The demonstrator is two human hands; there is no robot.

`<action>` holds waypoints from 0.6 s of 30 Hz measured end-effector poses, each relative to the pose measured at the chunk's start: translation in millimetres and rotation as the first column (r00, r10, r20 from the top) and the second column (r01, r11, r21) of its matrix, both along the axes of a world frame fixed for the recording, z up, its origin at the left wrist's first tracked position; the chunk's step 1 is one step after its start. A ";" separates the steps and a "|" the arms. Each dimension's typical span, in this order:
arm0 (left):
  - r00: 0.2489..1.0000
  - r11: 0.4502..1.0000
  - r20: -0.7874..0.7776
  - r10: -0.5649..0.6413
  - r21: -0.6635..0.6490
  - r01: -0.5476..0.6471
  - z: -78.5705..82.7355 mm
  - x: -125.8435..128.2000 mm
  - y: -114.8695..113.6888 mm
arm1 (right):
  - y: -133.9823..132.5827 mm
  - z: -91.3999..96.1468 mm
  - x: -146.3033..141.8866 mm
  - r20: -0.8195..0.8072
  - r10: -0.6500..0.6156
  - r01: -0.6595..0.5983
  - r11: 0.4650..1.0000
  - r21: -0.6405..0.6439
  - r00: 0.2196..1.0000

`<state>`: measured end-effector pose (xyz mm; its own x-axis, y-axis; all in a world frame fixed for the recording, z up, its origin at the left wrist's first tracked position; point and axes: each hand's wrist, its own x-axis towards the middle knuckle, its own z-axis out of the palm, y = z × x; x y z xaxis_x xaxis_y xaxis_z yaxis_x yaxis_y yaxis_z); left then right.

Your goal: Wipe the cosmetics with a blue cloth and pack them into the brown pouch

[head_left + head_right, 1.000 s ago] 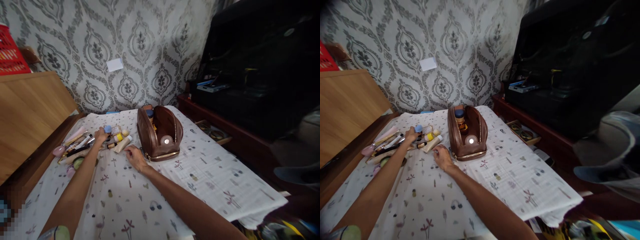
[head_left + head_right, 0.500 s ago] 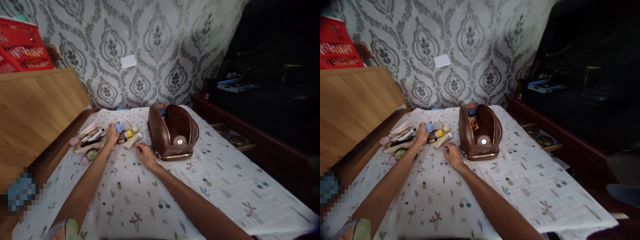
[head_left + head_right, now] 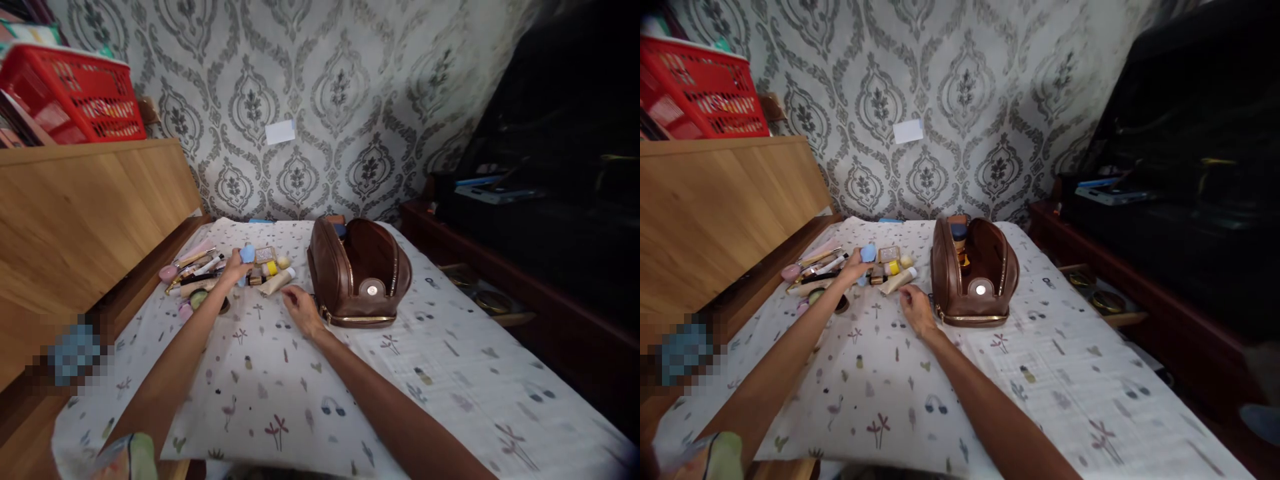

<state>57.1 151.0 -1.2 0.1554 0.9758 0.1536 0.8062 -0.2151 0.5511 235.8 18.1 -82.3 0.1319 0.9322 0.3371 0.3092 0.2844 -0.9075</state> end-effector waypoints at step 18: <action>0.791 0.988 0.592 -0.153 0.092 0.123 -21.0 -21.3 -115.8 | -55.7 37.1 -16.5 -0.719 0.117 -0.454 0.841 -0.295 0.685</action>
